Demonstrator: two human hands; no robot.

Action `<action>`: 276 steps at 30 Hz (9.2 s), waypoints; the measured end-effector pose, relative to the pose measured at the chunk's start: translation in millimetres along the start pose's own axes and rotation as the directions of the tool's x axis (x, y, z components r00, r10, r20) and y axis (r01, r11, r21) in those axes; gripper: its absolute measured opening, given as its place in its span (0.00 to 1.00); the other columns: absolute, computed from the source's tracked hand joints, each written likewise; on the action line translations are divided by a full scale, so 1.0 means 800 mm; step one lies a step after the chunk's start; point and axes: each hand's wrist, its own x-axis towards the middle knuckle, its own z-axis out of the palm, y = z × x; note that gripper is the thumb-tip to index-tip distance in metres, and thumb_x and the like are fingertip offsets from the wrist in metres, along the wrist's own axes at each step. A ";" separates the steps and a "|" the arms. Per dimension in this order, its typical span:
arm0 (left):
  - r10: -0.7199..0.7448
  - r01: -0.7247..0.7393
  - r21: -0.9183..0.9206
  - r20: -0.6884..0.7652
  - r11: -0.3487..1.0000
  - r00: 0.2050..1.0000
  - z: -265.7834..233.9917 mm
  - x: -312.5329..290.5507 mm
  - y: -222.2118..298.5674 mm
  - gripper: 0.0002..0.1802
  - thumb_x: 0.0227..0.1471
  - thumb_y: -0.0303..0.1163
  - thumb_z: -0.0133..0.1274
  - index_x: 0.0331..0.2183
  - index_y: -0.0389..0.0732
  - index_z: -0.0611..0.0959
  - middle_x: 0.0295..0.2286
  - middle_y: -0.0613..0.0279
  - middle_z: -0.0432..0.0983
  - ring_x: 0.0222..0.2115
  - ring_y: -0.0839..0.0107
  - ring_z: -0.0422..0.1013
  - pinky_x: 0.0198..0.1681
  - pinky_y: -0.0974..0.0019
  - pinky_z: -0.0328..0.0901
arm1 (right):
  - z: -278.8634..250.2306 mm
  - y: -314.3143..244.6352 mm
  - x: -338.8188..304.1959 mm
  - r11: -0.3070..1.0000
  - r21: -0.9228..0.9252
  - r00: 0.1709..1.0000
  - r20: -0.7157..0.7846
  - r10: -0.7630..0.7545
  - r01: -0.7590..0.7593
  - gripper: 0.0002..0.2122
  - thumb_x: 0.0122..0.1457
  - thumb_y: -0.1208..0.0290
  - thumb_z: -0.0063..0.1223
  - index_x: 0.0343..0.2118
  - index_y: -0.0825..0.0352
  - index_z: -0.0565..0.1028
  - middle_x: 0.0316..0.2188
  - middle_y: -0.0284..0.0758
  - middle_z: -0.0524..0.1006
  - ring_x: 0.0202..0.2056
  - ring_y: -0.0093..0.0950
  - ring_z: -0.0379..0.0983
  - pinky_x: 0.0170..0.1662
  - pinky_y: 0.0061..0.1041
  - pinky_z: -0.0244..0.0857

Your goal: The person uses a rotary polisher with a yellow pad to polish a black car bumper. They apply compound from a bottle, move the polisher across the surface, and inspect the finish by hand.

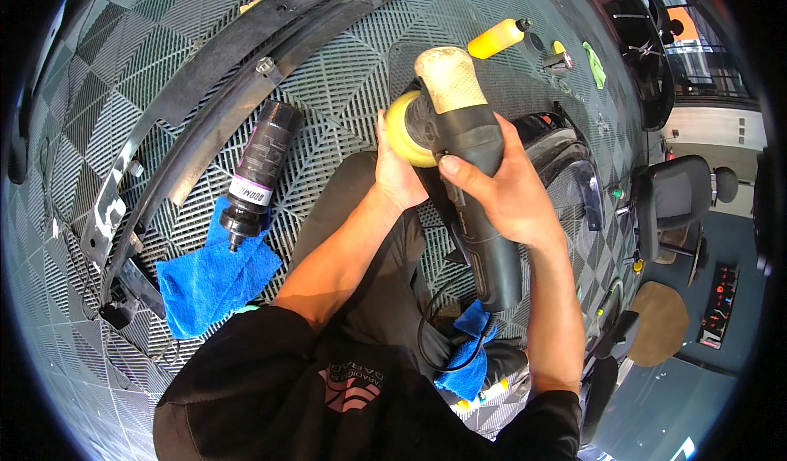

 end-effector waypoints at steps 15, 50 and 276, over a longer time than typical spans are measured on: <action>-0.035 0.036 -0.024 0.031 0.999 0.999 0.001 -0.001 0.003 0.56 0.56 0.80 0.23 0.67 0.47 0.65 0.65 0.55 0.61 0.66 0.53 0.59 0.69 0.45 0.53 | 0.010 -0.021 -0.004 0.998 -0.062 0.999 -0.042 -0.006 0.004 0.46 0.53 0.56 0.73 0.66 0.74 0.55 0.47 0.51 0.79 0.49 0.39 0.79 0.54 0.34 0.70; -0.011 0.022 -0.125 0.088 0.992 0.996 -0.007 0.005 0.010 0.35 0.65 0.63 0.37 0.60 0.49 0.74 0.58 0.64 0.73 0.59 0.63 0.68 0.63 0.52 0.63 | 0.024 -0.032 -0.022 0.998 -0.056 0.999 -0.027 -0.040 0.039 0.46 0.50 0.64 0.76 0.67 0.70 0.56 0.48 0.42 0.80 0.48 0.31 0.78 0.53 0.30 0.70; 0.042 -0.065 0.227 0.104 0.972 0.994 -0.002 -0.030 -0.030 0.50 0.54 0.68 0.48 0.60 0.34 0.71 0.57 0.37 0.69 0.63 0.37 0.57 0.69 0.43 0.51 | -0.007 0.137 -0.336 0.954 0.255 0.960 -0.189 0.208 -0.156 0.56 0.37 0.61 0.83 0.69 0.70 0.58 0.55 0.46 0.77 0.58 0.38 0.74 0.63 0.34 0.64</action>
